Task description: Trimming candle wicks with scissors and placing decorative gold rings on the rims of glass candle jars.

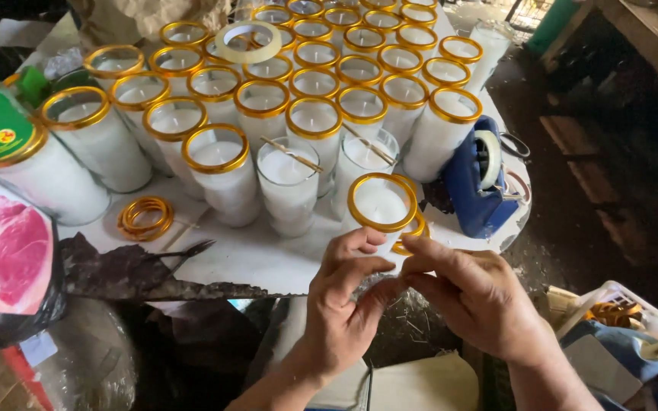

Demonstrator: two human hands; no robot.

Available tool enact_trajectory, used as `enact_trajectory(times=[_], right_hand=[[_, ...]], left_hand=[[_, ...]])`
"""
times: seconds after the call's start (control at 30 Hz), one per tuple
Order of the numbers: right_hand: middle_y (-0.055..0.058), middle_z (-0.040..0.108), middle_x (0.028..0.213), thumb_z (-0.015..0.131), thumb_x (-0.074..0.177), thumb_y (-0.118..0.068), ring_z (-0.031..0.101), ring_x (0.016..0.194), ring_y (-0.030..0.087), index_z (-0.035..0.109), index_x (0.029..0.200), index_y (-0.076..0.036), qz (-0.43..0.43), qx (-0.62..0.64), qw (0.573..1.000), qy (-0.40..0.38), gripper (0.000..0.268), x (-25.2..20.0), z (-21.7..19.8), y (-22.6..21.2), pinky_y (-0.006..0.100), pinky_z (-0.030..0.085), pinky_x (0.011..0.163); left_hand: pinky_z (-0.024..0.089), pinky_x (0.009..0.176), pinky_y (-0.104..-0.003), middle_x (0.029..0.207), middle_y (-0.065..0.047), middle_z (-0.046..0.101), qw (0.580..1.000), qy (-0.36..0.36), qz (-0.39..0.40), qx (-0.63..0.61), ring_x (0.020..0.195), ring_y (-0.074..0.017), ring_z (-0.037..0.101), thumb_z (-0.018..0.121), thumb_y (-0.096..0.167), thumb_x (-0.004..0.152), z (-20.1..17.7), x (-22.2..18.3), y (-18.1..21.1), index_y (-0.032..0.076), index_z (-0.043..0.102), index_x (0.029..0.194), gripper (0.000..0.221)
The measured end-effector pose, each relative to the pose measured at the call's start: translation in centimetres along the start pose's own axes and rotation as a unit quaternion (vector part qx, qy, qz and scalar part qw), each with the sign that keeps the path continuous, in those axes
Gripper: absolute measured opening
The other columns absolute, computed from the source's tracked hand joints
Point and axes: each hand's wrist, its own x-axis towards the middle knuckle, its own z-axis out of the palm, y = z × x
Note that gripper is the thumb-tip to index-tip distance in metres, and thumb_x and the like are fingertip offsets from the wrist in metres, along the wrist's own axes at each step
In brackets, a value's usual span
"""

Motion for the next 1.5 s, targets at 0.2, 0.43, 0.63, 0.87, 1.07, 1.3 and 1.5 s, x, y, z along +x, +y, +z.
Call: enact_trajectory(times=[0.2,0.43,0.63,0.87,1.07,1.3,1.5], right_hand=[[0.000,0.077,0.110,0.076,0.086,-0.018,0.037,0.045,0.008,0.070,0.108,-0.011,0.033,-0.115,0.992,0.045,0.024,-2.8,-2.6,-1.1,0.024,0.041,0.045],[0.005,0.062,0.076,0.089,0.060,-0.013,0.047,0.058,0.011,0.071,0.101,0.000,0.119,-0.096,0.981,0.121,0.047,-8.7,-4.5,2.9,0.024,0.046,0.057],[0.003,0.069,0.080,0.088,0.071,-0.005,0.040,0.054,0.007,0.074,0.102,0.000,0.129,-0.117,0.972,0.156,0.035,-7.6,-4.8,5.4,0.019,0.043,0.056],[-0.002,0.065,0.073,0.087,0.072,-0.004,0.038,0.057,0.006,0.075,0.107,-0.003,0.166,-0.076,0.971,0.154,0.037,-6.7,-4.3,7.2,0.019,0.043,0.059],[-0.006,0.067,0.069,0.086,0.071,-0.013,0.041,0.050,0.003,0.076,0.098,-0.007,0.150,-0.089,0.977,0.122,0.029,-6.4,-4.3,6.3,0.019,0.045,0.056],[-0.006,0.071,0.078,0.088,0.069,-0.020,0.037,0.053,0.005,0.076,0.109,-0.008,0.142,-0.097,0.976,0.133,0.043,-8.2,-3.1,7.9,0.019,0.041,0.052],[-0.004,0.057,0.065,0.086,0.071,-0.017,0.035,0.052,0.006,0.072,0.116,-0.006,0.127,-0.051,0.983,0.122,0.048,-8.0,-2.9,6.9,0.021,0.037,0.052]], left_hand=[[0.051,0.094,-0.029,0.118,-0.007,0.066,0.970,0.173,-0.147,-0.092,0.112,-0.0182,0.065,0.063,0.020,0.100,-0.9,0.0,-2.1,0.009,0.068,0.099,0.012],[0.050,0.103,-0.042,0.123,-0.014,0.069,0.925,0.252,-0.112,-0.259,0.118,-0.0252,0.065,0.065,0.015,0.101,-0.3,0.2,-6.1,0.013,0.066,0.099,0.003],[0.052,0.104,-0.039,0.130,-0.020,0.068,0.928,0.211,-0.095,-0.292,0.126,-0.0288,0.064,0.058,0.017,0.106,0.8,1.8,-7.5,0.009,0.061,0.105,0.008],[0.060,0.102,-0.033,0.118,-0.016,0.073,0.949,0.171,-0.127,-0.232,0.116,-0.0235,0.070,0.054,0.007,0.106,1.8,3.8,-9.1,0.004,0.063,0.115,0.013],[0.041,0.116,-0.040,0.142,-0.019,0.056,0.986,0.040,-0.164,-0.014,0.134,-0.0282,0.055,0.066,0.069,0.076,1.2,4.6,-5.7,-0.003,0.036,0.149,0.107],[0.044,0.113,-0.046,0.142,-0.026,0.051,0.992,0.036,-0.051,0.114,0.131,-0.0391,0.054,0.080,0.037,0.083,2.9,4.7,-5.9,-0.005,0.034,0.146,0.089],[0.042,0.113,-0.043,0.135,-0.020,0.053,0.993,0.043,-0.076,0.079,0.126,-0.0344,0.054,0.079,0.030,0.081,2.8,5.2,-5.0,-0.004,0.041,0.138,0.076]])
